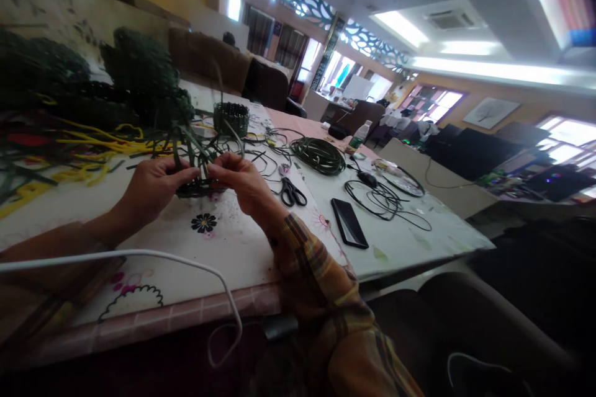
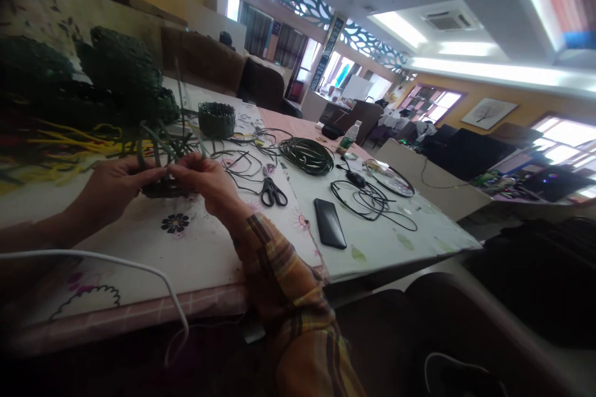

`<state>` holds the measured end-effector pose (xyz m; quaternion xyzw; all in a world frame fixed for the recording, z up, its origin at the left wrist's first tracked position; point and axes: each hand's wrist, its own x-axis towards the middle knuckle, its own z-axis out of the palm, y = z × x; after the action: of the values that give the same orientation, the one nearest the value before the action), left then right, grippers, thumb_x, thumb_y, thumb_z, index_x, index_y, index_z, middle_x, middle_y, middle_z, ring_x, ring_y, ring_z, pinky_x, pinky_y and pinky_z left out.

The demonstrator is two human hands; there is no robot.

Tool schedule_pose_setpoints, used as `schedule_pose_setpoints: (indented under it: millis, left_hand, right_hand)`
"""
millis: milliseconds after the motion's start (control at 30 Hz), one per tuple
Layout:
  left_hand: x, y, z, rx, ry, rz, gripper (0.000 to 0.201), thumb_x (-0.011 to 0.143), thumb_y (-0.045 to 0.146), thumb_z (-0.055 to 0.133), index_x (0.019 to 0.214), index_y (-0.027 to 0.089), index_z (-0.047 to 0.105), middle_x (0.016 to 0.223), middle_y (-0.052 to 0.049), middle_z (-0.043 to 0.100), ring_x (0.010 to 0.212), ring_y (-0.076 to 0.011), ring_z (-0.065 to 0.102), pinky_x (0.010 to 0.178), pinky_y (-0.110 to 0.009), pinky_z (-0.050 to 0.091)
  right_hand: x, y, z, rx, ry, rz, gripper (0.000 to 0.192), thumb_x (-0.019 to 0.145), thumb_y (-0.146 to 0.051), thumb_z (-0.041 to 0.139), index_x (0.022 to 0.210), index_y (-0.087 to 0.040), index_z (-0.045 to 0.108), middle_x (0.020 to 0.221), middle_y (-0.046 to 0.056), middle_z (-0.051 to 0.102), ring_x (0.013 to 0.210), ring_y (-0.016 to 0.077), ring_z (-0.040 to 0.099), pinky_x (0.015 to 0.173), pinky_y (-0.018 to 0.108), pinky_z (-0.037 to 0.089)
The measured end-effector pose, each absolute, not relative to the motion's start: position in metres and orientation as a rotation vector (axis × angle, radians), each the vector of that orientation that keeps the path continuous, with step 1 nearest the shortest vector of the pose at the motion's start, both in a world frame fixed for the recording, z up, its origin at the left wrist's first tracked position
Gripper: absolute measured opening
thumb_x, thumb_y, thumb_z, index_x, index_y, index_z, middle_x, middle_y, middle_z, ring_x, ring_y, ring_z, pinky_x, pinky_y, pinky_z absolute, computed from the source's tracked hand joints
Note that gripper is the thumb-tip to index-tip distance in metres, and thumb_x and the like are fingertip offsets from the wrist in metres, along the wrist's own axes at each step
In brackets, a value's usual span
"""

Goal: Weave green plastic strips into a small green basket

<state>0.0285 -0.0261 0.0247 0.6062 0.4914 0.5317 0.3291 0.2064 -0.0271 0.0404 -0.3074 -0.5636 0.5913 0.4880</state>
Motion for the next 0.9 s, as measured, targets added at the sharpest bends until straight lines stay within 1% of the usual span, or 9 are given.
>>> schedule_pose_setpoints:
  millis: [100, 167, 233, 333, 400, 467, 667, 800, 900]
  left_hand:
    - [0.027, -0.024, 0.027, 1.537, 1.209, 1.387, 0.034, 0.060, 0.045, 0.079, 0.077, 0.015, 0.074, 0.070, -0.001, 0.070, 0.065, -0.0150, 0.057, 0.063, -0.026, 0.047]
    - [0.027, -0.023, 0.026, 1.540, 1.182, 1.356, 0.037, 0.058, 0.043, 0.081, 0.081, 0.016, 0.076, 0.075, -0.002, 0.072, 0.068, -0.0158, 0.059, 0.065, -0.027, 0.048]
    - [0.027, -0.021, 0.023, 1.551, 1.166, 1.334, 0.038, 0.056, 0.042, 0.083, 0.085, 0.017, 0.077, 0.081, -0.003, 0.075, 0.072, -0.0171, 0.062, 0.069, -0.028, 0.050]
    - [0.027, -0.020, 0.021, 1.539, 1.140, 1.309, 0.038, 0.055, 0.039, 0.084, 0.086, 0.018, 0.078, 0.085, -0.004, 0.077, 0.075, -0.0180, 0.064, 0.072, -0.029, 0.051]
    - [0.027, -0.020, 0.021, 1.519, 1.132, 1.308, 0.034, 0.055, 0.040, 0.083, 0.080, 0.018, 0.076, 0.078, -0.002, 0.075, 0.069, -0.0162, 0.062, 0.068, -0.028, 0.050]
    - [0.027, -0.021, 0.022, 1.506, 1.133, 1.329, 0.030, 0.057, 0.042, 0.081, 0.074, 0.017, 0.074, 0.070, -0.001, 0.070, 0.063, -0.0139, 0.057, 0.063, -0.026, 0.047]
    - [0.028, -0.025, 0.028, 1.450, 1.184, 1.395, 0.030, 0.059, 0.043, 0.077, 0.071, 0.017, 0.069, 0.070, -0.001, 0.066, 0.067, -0.0140, 0.053, 0.064, -0.026, 0.045]
    - [0.026, -0.032, 0.037, 1.497, 1.293, 1.455, 0.026, 0.065, 0.042, 0.072, 0.071, 0.018, 0.069, 0.070, -0.001, 0.065, 0.070, -0.0162, 0.053, 0.064, -0.026, 0.046]
    - [0.023, -0.037, 0.043, 1.554, 1.356, 1.514, 0.024, 0.068, 0.042, 0.070, 0.066, 0.018, 0.068, 0.068, -0.001, 0.062, 0.071, -0.0170, 0.052, 0.065, -0.025, 0.046]
  right_hand:
    - [0.203, -0.031, 0.040, -0.676, -1.524, 1.225, 0.027, 0.085, -0.048, 0.071, 0.082, -0.022, 0.065, 0.082, -0.002, 0.067, 0.076, 0.0113, 0.061, 0.070, 0.024, 0.052]
    - [0.205, -0.030, 0.040, -0.676, -1.735, 1.008, 0.027, 0.094, -0.047, 0.060, 0.088, -0.023, 0.069, 0.092, 0.000, 0.069, 0.089, 0.0144, 0.064, 0.079, 0.026, 0.054]
    - [0.208, -0.027, 0.038, -0.740, -1.945, 0.733, 0.024, 0.100, -0.039, 0.053, 0.097, -0.024, 0.071, 0.102, 0.002, 0.070, 0.100, 0.0162, 0.064, 0.089, 0.028, 0.053]
    - [0.212, -0.021, 0.033, -0.899, -2.179, 0.246, 0.025, 0.103, -0.024, 0.046, 0.111, -0.022, 0.069, 0.105, 0.006, 0.067, 0.103, 0.0168, 0.062, 0.094, 0.029, 0.049]
    - [0.213, -0.020, 0.029, -0.944, -2.278, -0.023, 0.029, 0.104, -0.018, 0.040, 0.115, -0.020, 0.068, 0.104, 0.007, 0.065, 0.102, 0.0168, 0.059, 0.092, 0.028, 0.048]
    - [0.211, -0.023, 0.027, -0.940, -2.335, -0.192, 0.033, 0.104, -0.014, 0.036, 0.115, -0.019, 0.067, 0.107, 0.008, 0.064, 0.105, 0.0172, 0.056, 0.092, 0.027, 0.047]
    - [0.204, -0.031, 0.030, -1.031, -2.393, -0.477, 0.033, 0.102, -0.010, 0.037, 0.098, -0.017, 0.069, 0.113, 0.009, 0.064, 0.105, 0.0208, 0.052, 0.090, 0.031, 0.048]
    - [0.201, -0.029, 0.025, -1.034, -2.408, -0.516, 0.027, 0.104, -0.021, 0.042, 0.101, -0.019, 0.069, 0.126, 0.008, 0.062, 0.108, 0.0220, 0.051, 0.088, 0.034, 0.047]
    - [0.197, -0.029, 0.020, -1.013, -2.400, -0.534, 0.027, 0.105, -0.031, 0.044, 0.105, -0.018, 0.068, 0.129, 0.009, 0.062, 0.108, 0.0226, 0.051, 0.089, 0.037, 0.045]
